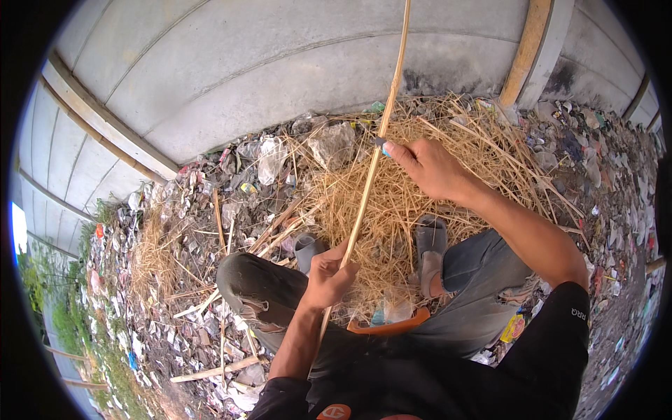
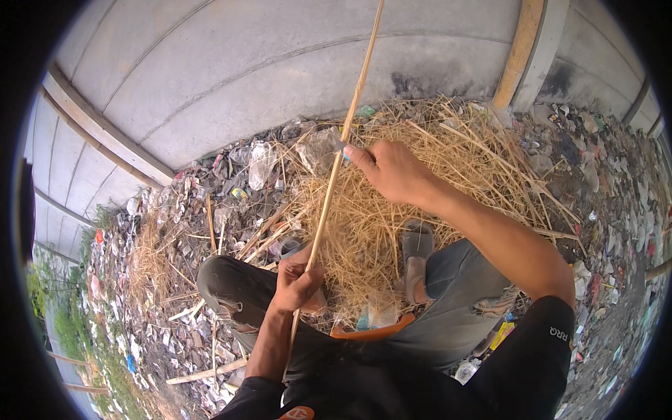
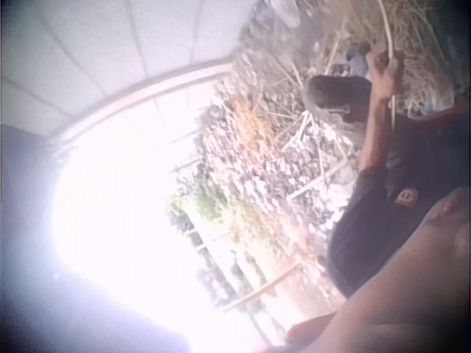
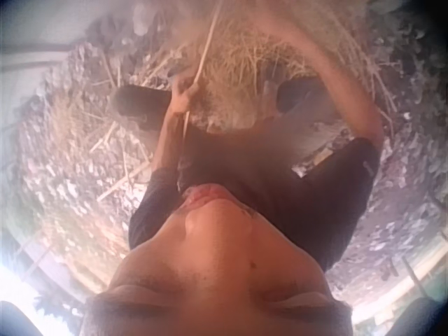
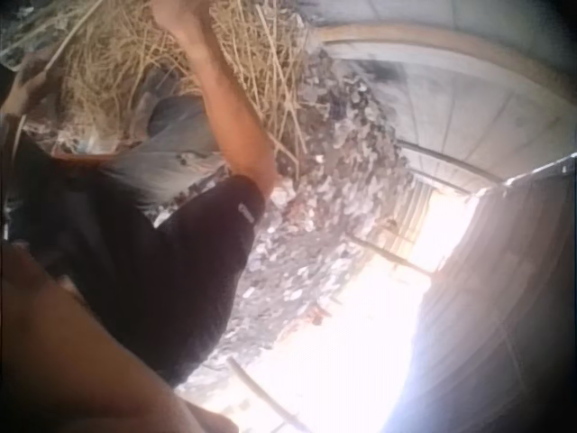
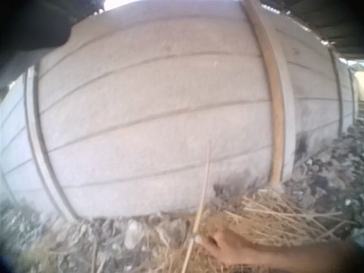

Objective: The person sits on the ground and uses a knife to split a long bamboo stick into thin strips. They hold the stick with one hand and use the knife to shave and split the material, creating a pile of bamboo strips.

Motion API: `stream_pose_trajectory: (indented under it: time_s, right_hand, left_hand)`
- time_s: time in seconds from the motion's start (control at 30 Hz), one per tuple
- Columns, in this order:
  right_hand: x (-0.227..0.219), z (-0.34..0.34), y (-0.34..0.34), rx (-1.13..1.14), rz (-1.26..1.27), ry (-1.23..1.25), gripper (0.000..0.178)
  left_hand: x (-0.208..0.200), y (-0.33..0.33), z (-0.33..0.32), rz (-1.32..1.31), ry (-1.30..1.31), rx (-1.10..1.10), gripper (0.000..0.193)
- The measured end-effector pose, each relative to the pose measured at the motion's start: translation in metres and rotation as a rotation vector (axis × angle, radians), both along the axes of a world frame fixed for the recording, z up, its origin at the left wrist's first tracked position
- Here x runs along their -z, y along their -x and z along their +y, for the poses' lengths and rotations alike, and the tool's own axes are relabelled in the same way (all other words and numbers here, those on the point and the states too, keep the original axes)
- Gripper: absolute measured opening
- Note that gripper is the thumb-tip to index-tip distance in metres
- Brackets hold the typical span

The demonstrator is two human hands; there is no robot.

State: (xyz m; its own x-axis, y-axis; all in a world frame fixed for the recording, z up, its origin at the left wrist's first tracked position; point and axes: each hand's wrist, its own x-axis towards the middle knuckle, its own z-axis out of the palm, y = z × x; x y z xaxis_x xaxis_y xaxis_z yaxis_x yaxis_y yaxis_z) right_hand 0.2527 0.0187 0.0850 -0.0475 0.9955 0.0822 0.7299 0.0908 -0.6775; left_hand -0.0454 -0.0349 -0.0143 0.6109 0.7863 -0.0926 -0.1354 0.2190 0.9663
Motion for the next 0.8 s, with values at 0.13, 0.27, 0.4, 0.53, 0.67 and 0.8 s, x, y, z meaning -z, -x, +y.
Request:
stream_pose_trajectory:
  time_s: [0.13, 0.27, 0.4, 0.53, 0.67, 0.8]
  right_hand:
    - [0.006, 0.0, -0.003, -0.016, 0.187, 0.127, 0.069]
    - [0.001, 0.002, -0.011, -0.027, 0.402, 0.326, 0.071]
    - [0.006, 0.006, -0.012, -0.021, 0.111, 0.048, 0.07]
    - [-0.005, -0.004, 0.003, 0.005, -0.072, -0.021, 0.069]
    - [0.004, -0.011, 0.007, -0.1, 0.065, 0.148, 0.071]
    - [0.007, -0.006, 0.003, -0.109, 0.062, 0.186, 0.069]
  left_hand:
    - [0.011, 0.004, -0.005, -0.046, -0.011, -0.002, 0.054]
    - [0.006, 0.004, -0.004, -0.061, 0.02, 0.034, 0.054]
    - [0.006, 0.001, -0.003, -0.068, 0.006, 0.018, 0.054]
    - [0.006, 0.0, 0.0, -0.04, -0.023, 0.005, 0.054]
    - [0.004, 0.002, -0.002, -0.03, 0.013, 0.004, 0.054]
    - [0.006, 0.002, -0.002, -0.04, 0.01, -0.002, 0.054]
